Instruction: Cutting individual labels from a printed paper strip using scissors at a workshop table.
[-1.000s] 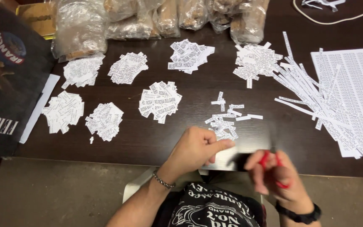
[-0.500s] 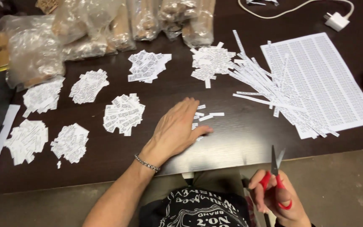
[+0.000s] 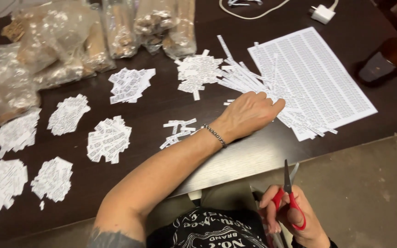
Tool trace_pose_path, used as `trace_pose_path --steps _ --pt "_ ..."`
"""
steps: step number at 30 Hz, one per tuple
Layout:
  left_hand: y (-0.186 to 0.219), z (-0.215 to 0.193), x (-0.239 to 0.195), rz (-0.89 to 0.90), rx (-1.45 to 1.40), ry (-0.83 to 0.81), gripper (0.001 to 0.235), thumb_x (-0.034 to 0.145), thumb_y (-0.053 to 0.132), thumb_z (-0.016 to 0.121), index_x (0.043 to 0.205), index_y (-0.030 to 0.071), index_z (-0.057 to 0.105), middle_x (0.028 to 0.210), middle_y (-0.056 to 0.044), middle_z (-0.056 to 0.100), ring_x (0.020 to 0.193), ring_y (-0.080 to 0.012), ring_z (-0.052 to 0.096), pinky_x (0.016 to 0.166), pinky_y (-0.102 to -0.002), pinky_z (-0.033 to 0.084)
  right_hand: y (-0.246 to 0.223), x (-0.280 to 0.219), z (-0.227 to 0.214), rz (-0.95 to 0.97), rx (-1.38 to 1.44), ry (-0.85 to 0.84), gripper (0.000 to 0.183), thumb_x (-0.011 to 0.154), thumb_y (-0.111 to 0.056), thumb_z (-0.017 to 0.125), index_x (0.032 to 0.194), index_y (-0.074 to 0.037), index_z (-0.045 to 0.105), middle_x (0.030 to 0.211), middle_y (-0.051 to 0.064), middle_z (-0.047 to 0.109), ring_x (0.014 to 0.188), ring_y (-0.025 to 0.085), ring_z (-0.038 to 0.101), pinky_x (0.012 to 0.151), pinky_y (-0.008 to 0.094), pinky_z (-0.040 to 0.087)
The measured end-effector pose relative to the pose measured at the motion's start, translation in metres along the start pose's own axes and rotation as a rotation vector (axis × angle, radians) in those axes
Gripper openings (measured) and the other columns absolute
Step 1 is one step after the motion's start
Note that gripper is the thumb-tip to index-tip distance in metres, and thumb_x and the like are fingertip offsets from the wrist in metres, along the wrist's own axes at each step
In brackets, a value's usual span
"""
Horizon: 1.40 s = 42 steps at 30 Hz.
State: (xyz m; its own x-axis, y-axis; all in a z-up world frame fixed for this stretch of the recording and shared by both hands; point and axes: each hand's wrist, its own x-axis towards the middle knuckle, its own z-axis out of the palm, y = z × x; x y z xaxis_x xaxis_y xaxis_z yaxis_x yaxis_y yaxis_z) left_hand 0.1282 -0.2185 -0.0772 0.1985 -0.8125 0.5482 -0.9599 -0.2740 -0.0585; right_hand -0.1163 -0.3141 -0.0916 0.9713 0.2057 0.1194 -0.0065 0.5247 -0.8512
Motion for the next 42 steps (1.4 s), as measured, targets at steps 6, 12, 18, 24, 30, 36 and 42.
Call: trace_pose_path --steps 6,12,18,24,30,36,42 --pt "-0.003 0.005 0.012 -0.001 -0.031 -0.1 0.039 0.076 -0.023 0.062 0.096 0.005 0.043 0.052 -0.001 0.037 0.047 -0.0201 0.038 0.036 -0.038 0.026 0.006 -0.017 -0.017 -0.022 0.003 0.056 0.081 0.091 -0.071 0.079 0.096 0.01 0.067 0.053 0.014 0.067 0.038 0.014 0.048 0.043 0.028 0.041" --pt "-0.022 0.009 0.003 -0.252 -0.235 -0.159 0.057 0.068 -0.027 0.057 0.114 0.006 0.049 0.066 -0.005 0.054 0.055 -0.0255 0.053 0.042 -0.043 0.042 0.005 -0.009 -0.029 -0.042 0.024 0.014 0.076 0.095 -0.064 0.078 0.101 0.01 0.067 0.057 0.014 0.067 0.042 0.014 0.051 0.04 0.025 0.039" --pt "-0.021 -0.028 0.005 -0.574 -0.579 0.017 0.017 0.088 0.018 0.076 0.104 0.012 0.072 0.076 -0.001 0.077 0.065 -0.016 0.071 0.065 -0.033 0.053 -0.001 0.009 -0.018 -0.091 -0.182 0.283 0.06 0.094 -0.053 0.07 0.107 0.006 0.066 0.064 0.014 0.072 0.047 0.016 0.06 0.043 0.026 0.047" --pt "0.02 -0.133 -0.012 -0.751 -1.053 -0.21 0.018 0.097 0.006 0.063 0.115 0.003 0.059 0.08 -0.005 0.076 0.066 -0.0119 0.072 0.06 -0.023 0.058 -0.033 0.064 0.015 -0.136 -0.316 0.775 0.038 0.086 -0.002 0.068 0.12 0.009 0.056 0.107 0.029 0.074 0.088 0.032 0.076 0.075 0.036 0.064" --pt "0.034 -0.171 -0.067 -0.773 -1.048 -0.275 0.026 0.093 0.013 0.069 0.114 0.007 0.056 0.081 -0.003 0.076 0.063 -0.0116 0.071 0.061 -0.025 0.057 -0.027 0.106 0.046 -0.088 -0.321 0.741 0.036 0.08 -0.001 0.078 0.112 0.002 0.061 0.085 0.021 0.076 0.064 0.022 0.071 0.066 0.027 0.059" --pt "0.035 -0.15 -0.156 -1.013 -1.66 0.224 0.027 0.096 -0.003 0.065 0.122 -0.003 0.059 0.076 -0.019 0.07 0.052 -0.0238 0.067 0.047 -0.033 0.059 0.003 0.128 0.066 -0.104 -0.02 0.694 0.03 0.083 0.001 0.074 0.109 -0.002 0.059 0.08 0.016 0.072 0.066 0.024 0.07 0.071 0.031 0.059" --pt "0.064 -0.151 -0.158 -1.169 -1.3 0.385 0.031 0.08 0.009 0.081 0.109 0.004 0.068 0.087 -0.006 0.073 0.07 -0.0092 0.066 0.064 -0.02 0.054 0.026 0.152 0.118 -0.143 -0.021 0.622 0.026 0.083 0.004 0.074 0.103 -0.003 0.058 0.083 0.022 0.073 0.086 0.029 0.077 0.081 0.03 0.059"
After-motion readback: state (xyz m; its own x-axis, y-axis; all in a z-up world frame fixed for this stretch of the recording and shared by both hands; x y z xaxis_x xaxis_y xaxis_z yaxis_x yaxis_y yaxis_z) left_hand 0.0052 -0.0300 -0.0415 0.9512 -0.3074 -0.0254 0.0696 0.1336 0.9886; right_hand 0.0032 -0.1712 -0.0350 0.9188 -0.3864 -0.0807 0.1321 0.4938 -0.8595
